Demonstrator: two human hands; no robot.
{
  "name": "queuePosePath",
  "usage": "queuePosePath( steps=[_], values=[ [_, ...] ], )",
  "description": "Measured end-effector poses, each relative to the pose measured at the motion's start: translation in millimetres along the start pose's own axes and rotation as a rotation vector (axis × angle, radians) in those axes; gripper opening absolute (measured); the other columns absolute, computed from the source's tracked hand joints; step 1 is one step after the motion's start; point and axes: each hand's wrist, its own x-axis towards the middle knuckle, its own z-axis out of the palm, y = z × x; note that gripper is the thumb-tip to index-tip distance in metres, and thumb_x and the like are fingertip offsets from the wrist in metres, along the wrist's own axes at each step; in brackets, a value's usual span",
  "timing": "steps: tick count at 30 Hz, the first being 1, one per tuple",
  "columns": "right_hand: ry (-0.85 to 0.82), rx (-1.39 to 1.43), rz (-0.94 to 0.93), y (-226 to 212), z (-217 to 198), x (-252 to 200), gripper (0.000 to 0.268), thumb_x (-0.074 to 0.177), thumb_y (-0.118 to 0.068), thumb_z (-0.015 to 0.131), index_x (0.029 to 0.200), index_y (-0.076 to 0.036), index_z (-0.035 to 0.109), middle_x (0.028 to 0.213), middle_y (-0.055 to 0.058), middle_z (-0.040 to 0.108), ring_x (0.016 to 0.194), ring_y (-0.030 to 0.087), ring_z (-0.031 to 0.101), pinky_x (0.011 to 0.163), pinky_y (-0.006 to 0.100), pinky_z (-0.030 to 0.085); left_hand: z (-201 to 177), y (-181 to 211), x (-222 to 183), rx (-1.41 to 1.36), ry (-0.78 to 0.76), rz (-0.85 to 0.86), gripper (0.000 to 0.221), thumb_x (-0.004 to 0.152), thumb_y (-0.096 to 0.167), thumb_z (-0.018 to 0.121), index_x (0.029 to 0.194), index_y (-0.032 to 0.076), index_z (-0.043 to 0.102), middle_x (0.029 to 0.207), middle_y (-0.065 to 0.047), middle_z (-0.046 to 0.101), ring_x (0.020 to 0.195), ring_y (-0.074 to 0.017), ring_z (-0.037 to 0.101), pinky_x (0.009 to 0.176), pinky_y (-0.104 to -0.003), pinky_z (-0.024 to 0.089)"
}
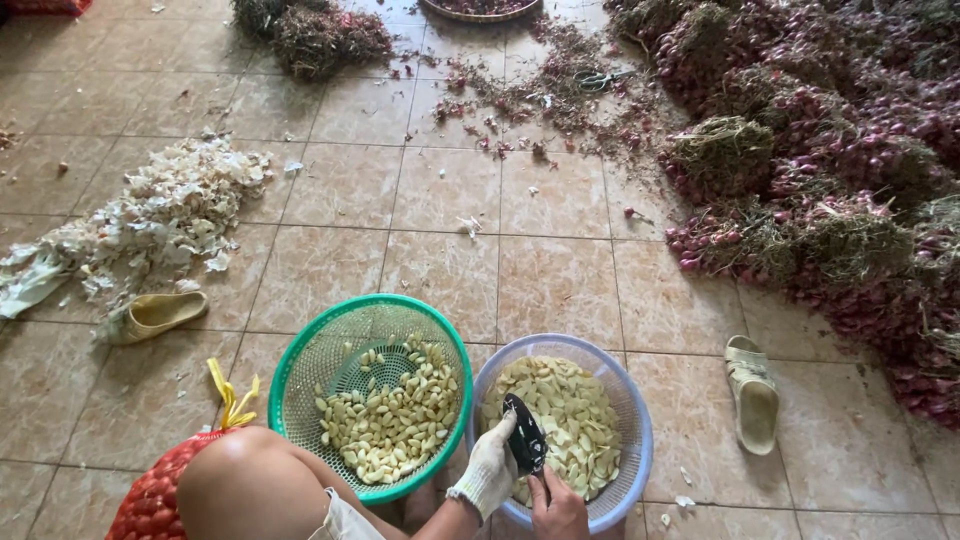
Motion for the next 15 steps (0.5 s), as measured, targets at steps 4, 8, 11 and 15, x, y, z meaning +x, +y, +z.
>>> queuePosePath(
  steps=[4,8,11,15],
  values=[
    [0.010,-0.060,0.047,0,1,2,0.048,0.085,-0.051,0.070,0.123,-0.023,0.075,0.113,0.006,0.079,0.107,0.028,0.074,0.089,0.043,0.057,-15,-12,16,0.050,0.024,0.061,0.026,0.094,0.025,0.070,0.100,0.001,0.074,0.087,-0.021,0.076,0.070,-0.0334,0.071,0.063,-0.048,0.058],
    [-0.028,-0.004,0.134,-23,-20,10,0.044,0.086,-0.052,0.068,0.122,-0.028,0.076,0.104,0.010,0.080,0.100,0.032,0.075,0.083,0.044,0.057,-4,-12,-1,0.164,-0.053,0.173,0.019,0.097,0.017,0.067,0.091,-0.001,0.070,0.084,-0.015,0.072,0.071,-0.0226,0.064,0.067,-0.037,0.053],
    [-0.020,0.047,0.115,-29,-20,16,0.046,0.086,-0.048,0.069,0.123,-0.021,0.077,0.109,0.011,0.081,0.105,0.027,0.077,0.089,0.039,0.058,-3,-6,-7,0.302,-0.045,0.164,0.018,0.097,0.022,0.067,0.087,0.007,0.069,0.080,-0.008,0.067,0.069,-0.0177,0.060,0.062,-0.032,0.048],
    [-0.033,0.107,0.178,-26,-21,26,0.047,0.089,-0.046,0.068,0.121,-0.013,0.077,0.112,0.011,0.081,0.107,0.023,0.078,0.096,0.034,0.057,4,-3,-32,0.358,-0.101,0.139,0.019,0.097,0.013,0.062,0.102,-0.002,0.071,0.100,-0.018,0.074,0.087,-0.0266,0.068,0.079,-0.038,0.057]
  ],
)
